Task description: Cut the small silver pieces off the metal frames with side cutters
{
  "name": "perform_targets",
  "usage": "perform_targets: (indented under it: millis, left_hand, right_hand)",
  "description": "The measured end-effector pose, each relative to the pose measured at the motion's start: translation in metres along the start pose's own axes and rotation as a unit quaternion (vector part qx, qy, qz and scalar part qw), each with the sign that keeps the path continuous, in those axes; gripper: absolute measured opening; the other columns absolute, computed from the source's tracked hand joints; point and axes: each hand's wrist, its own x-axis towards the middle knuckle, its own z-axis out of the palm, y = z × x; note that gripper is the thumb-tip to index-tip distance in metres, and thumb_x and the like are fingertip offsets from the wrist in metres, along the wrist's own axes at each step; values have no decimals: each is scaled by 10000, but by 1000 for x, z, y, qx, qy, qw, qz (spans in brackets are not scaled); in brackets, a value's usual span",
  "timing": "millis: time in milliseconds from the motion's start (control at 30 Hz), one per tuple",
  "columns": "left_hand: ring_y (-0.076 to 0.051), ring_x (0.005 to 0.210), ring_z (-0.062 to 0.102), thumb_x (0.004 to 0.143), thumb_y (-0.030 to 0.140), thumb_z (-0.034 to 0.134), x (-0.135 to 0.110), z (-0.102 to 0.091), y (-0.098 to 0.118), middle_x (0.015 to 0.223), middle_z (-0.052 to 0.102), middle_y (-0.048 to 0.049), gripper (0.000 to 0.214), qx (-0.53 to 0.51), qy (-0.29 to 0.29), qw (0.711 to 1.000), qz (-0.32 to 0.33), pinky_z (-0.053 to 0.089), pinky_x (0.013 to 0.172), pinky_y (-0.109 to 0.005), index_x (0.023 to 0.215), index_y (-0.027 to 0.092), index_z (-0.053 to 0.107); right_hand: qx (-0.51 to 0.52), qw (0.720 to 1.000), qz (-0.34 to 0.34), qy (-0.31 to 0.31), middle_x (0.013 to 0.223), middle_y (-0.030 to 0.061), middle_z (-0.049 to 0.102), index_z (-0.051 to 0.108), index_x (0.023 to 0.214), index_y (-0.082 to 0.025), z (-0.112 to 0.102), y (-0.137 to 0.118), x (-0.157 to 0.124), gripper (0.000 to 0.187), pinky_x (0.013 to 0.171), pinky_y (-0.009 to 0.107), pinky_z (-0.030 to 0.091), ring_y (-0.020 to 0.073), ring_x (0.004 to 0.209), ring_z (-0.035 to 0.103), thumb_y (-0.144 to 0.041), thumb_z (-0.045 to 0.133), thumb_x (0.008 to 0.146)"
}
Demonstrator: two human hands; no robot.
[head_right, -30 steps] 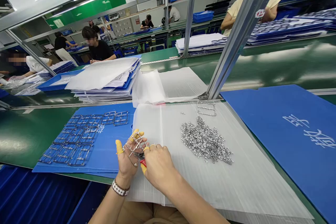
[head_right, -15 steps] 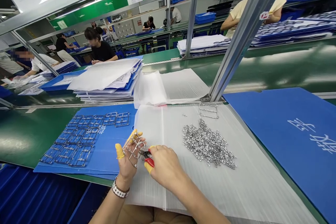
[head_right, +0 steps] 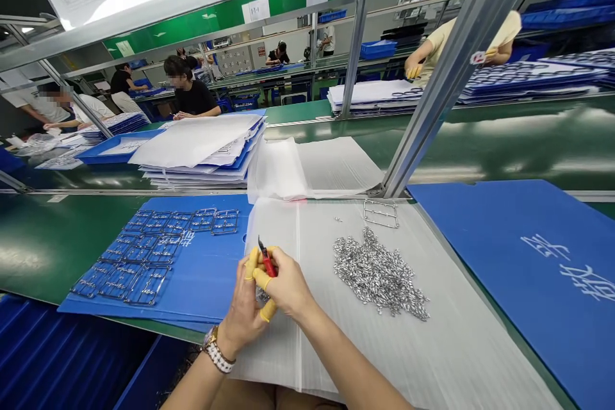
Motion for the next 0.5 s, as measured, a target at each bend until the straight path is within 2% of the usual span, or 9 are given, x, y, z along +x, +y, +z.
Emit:
perform_targets:
  millis: [133, 267, 367, 500]
  left_hand:
    - [-318, 1251, 362, 760, 280, 652, 2, 0, -4, 1337, 475, -137, 673, 11, 18, 999, -25, 220, 1058, -514, 1374, 229, 383]
    - [-302, 1267, 359, 802, 328, 600, 1, -4, -7, 1382, 441, -118, 599, -52, 18, 997, -62, 211, 1075, -488, 1361, 239, 406]
    - [-293, 1307, 321, 852, 397, 514, -6, 0, -2, 1430, 390, -99, 581, -107, 7, 992, -66, 180, 1100, -460, 1390, 243, 359]
    - [-310, 1327, 299, 827, 528, 491, -19, 14, 11, 1459, 345, -95, 667, -195, 19, 977, -80, 157, 1120, -433, 1407, 237, 333]
  right_hand:
    - [-84, 995, 25, 42, 776, -24, 591, 515, 866, -203, -11, 12, 1, 195, 686, 274, 447, 137, 712, 556, -339, 548, 729]
    - [-119, 991, 58, 36, 816, -9, 613, 511, 857, -202, -20, 20, -4, 211, 693, 281, 455, 146, 735, 573, -364, 557, 729]
    - [-111, 991, 54, 51, 836, -2, 628, 514, 875, -203, -11, 18, -10, 226, 695, 279, 455, 148, 739, 579, -380, 556, 739]
    - [-151, 981, 45, 114, 787, -5, 638, 531, 888, -206, 2, 11, -16, 257, 646, 285, 447, 155, 677, 571, -402, 569, 727]
